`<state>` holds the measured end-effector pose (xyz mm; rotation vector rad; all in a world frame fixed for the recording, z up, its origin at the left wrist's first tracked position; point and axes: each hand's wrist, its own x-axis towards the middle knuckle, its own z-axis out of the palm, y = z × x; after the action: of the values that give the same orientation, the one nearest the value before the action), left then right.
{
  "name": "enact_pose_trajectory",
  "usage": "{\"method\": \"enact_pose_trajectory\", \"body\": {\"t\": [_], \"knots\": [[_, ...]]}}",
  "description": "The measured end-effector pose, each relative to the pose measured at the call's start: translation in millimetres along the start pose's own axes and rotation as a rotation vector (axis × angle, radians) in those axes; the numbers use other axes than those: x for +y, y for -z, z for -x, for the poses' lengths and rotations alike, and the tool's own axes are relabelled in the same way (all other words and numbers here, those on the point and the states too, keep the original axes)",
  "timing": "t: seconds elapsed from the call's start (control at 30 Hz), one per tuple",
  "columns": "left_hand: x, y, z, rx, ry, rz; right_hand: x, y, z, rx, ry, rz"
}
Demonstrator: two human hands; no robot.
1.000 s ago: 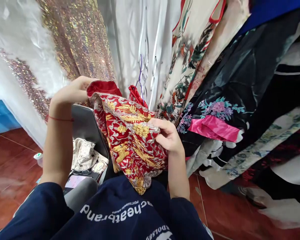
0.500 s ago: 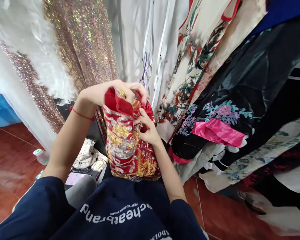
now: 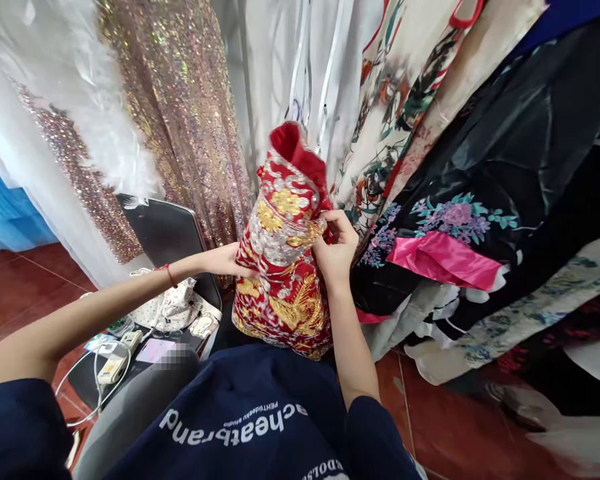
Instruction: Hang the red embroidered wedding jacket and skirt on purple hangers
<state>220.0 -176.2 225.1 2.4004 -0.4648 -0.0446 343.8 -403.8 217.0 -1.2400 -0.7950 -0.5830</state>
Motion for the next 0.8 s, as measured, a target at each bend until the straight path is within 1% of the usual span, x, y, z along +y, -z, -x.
{"method": "enact_pose_trajectory", "body": {"t": [0.03,0.07,0.1,0.2,0.23,0.3,0.4,0.43,0.5,0.6,0.67,0.73,0.8], "knots": [[-4,-1.0,-2,-0.036,0.025,0.049,-3,0,0,-0.021,0.007,-0.003],[-8,2.3,-4,-0.049,0.04,0.068,-5,0,1,-0.051,0.017,-0.008],[-13,9.4,-5,-0.053,0.045,0.065,-8,-1,3,-0.087,0.031,-0.005],[-34,45.6,-7,-0.048,0.07,-0.047,-10,-6,8,-0.202,0.088,0.054],[-42,59.6,-7,-0.021,0.103,-0.129,-8,-10,9,-0.235,0.106,0.08],[-59,86.2,-6,0.067,0.212,-0.359,-1,-25,7,-0.281,0.125,0.115],[-83,119.5,-8,0.194,0.419,-0.709,19,-55,-2,-0.31,0.094,0.114],[-91,129.2,-8,0.232,0.47,-0.787,27,-67,-6,-0.319,0.076,0.103],[-104,147.7,-7,0.318,0.524,-0.875,42,-90,-15,-0.341,0.053,0.073],[-118,176.4,2,0.479,0.526,-0.935,60,-127,-28,-0.359,0.05,-0.001],[-124,197.8,15,0.567,0.504,-0.98,65,-154,-36,-0.354,0.06,-0.054],[-127,220.2,34,0.65,0.451,-1.007,66,-185,-42,-0.359,0.092,-0.087],[-125,241.0,60,0.765,0.402,-1.011,61,-217,-45,-0.389,0.15,-0.083]]}}
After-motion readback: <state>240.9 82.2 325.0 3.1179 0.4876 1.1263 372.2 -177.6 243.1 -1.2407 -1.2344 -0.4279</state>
